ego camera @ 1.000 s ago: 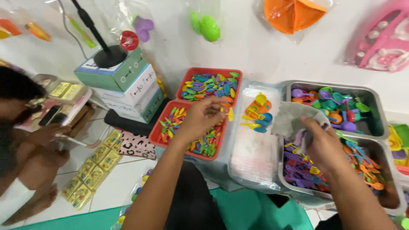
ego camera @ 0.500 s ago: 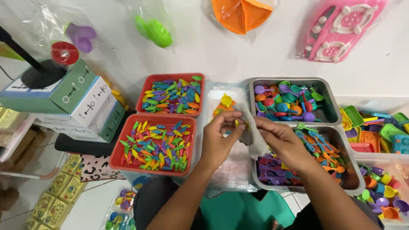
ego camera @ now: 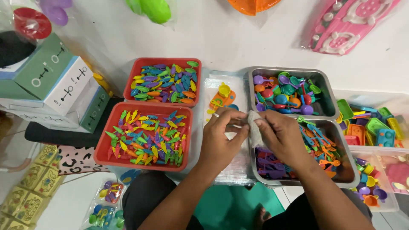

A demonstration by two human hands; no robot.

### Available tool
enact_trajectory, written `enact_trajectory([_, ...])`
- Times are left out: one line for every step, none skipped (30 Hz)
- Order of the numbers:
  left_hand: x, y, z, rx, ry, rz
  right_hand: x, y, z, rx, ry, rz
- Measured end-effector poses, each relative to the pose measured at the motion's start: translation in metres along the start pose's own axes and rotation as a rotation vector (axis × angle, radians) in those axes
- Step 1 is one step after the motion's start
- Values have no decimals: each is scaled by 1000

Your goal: Cleaning and sorting small plastic toy utensils using a cloth

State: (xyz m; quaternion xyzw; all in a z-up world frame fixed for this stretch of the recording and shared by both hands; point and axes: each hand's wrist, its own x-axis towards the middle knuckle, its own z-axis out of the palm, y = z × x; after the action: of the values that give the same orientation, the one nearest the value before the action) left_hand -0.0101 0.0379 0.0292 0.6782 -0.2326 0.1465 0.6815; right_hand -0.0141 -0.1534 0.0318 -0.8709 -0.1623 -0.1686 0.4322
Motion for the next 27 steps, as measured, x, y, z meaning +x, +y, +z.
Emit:
enact_trajectory([0, -9, -1, -22, -24, -22, -2, 10, 3, -57, -13, -15])
enact_trajectory([0, -7, -3, -26, -21, -23, -2, 9, 3, -61, -16, -15])
enact_trajectory([0, -6, -4, -30, -55, -49, -1, 9, 2, -64, 0, -22])
enact_trajectory([1, -5, -6, -34, -89, -75, -1, 9, 2, -66, 15, -29])
enact_trajectory([0, -3, -6, -36, -87, -73, 3, -6, 1, -69, 14, -31])
enact_trajectory([0, -1, -7, -41, -96, -87, 7, -21, 0, -17, 34, -65])
enact_trajectory([-1, 1, -8, -45, -105, -103, 10, -36, 0, 38, 53, -98])
enact_trajectory([-1, 1, -8, -45, -101, -103, 8, -31, -1, 38, 50, -100])
enact_trajectory([0, 1, -8, -33, -106, -124, 6, -27, -2, 7, 41, -98])
enact_trajectory([0, 1, -9, -20, -112, -146, 4, -22, -3, -24, 32, -97])
enact_trajectory([0, 1, -9, -21, -112, -145, 5, -24, -5, -26, 32, -97])
enact_trajectory([0, 0, -8, -24, -143, -170, 5, -26, -6, -44, 30, -103])
enact_trajectory([-1, -1, -8, -27, -175, -197, 5, -28, -7, -62, 28, -107])
enact_trajectory([0, -1, -7, -29, -178, -198, 6, -30, -8, -63, 29, -105])
enact_trajectory([0, -1, -7, -13, -184, -194, 7, -31, -8, -21, 40, -84])
enact_trajectory([1, -1, -7, 3, -191, -190, 8, -33, -8, 20, 52, -63])
enact_trajectory([1, 1, -7, 4, -192, -189, 7, -32, -8, 21, 53, -64])
enact_trajectory([2, 2, -8, 5, -182, -197, 7, -31, -7, 65, 53, -51])
enact_trajectory([3, 4, -9, 7, -170, -204, 7, -31, -6, 110, 51, -41])
enact_trajectory([4, 3, -9, 9, -169, -202, 7, -29, -6, 111, 52, -43])
enact_trajectory([5, 3, -11, 7, -157, -201, 7, -28, -6, 107, 65, -43])
enact_trajectory([6, 2, -12, 4, -145, -200, 8, -26, -6, 102, 77, -43])
enact_trajectory([7, 2, -13, 6, -145, -199, 8, -24, -8, 104, 78, -44])
enact_trajectory([8, 2, -14, 20, -164, -200, 9, -22, -9, 92, 88, -44])
enact_trajectory([8, 2, -15, 32, -184, -203, 9, -20, -10, 80, 98, -42])
enact_trajectory([8, 3, -16, 33, -183, -203, 9, -19, -13, 80, 97, -42])
enact_trajectory([8, 3, -16, 45, -191, -196, 9, -18, -16, 108, 79, -59])
